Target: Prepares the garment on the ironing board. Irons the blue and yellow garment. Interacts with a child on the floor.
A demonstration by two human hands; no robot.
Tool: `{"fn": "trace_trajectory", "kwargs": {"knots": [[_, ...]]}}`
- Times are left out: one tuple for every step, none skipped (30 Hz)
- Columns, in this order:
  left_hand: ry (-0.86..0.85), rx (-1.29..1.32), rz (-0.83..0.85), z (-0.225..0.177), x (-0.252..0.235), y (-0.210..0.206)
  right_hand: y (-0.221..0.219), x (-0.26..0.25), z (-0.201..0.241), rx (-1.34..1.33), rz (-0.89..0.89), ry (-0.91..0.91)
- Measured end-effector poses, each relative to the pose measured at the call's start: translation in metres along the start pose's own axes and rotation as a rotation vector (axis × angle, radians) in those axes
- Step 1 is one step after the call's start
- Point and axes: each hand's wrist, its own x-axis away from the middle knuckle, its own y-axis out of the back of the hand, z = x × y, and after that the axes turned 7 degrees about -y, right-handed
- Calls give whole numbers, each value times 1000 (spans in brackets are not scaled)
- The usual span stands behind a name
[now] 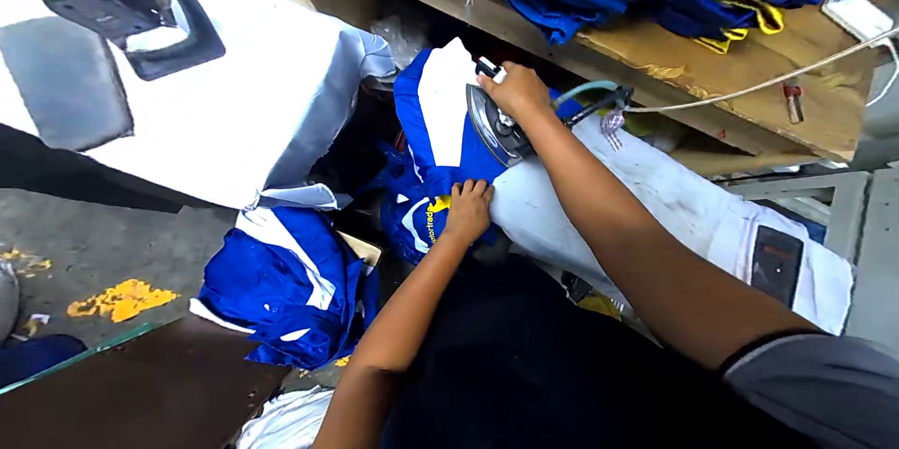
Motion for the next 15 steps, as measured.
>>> {"fn": "trace_trajectory", "kwargs": {"knots": [[0, 13, -7, 0, 1, 1, -1, -2, 8, 6, 5, 12], [0, 28, -10, 0, 2, 1, -3, -3, 13, 14, 12, 24], [-7, 44, -21, 0, 4, 0, -5, -1, 15, 28, 20, 42], [-25, 56, -43, 2, 7, -3, -6, 3, 14, 51, 37, 64], [-47, 64, -66, 4, 11, -6, -7, 9, 9, 79, 54, 85], [-64, 71, -85, 6, 14, -9, -6, 16, 2, 111, 68, 109], [-74, 77, -95, 6, 17, -12, -6, 25, -9, 141, 78, 129], [-77, 81, -91, 7, 19, -14, -5, 33, -23, 166, 84, 141], [-74, 86, -84, 6, 21, -15, -4, 41, -37, 189, 89, 141], [-66, 90, -76, 6, 22, -16, -4, 48, -52, 207, 93, 132], [-56, 101, -73, 5, 23, -16, -3, 54, -64, 217, 93, 114], [-43, 123, -70, 3, 25, -17, -3, 60, -73, 213, 99, 93], [-32, 139, -67, 1, 27, -18, -3, 64, -77, 208, 104, 69], [-25, 150, -65, -1, 29, -20, -4, 66, -75, 206, 102, 52], [-23, 152, -70, -3, 30, -21, -5, 66, -69, 203, 92, 50]]}}
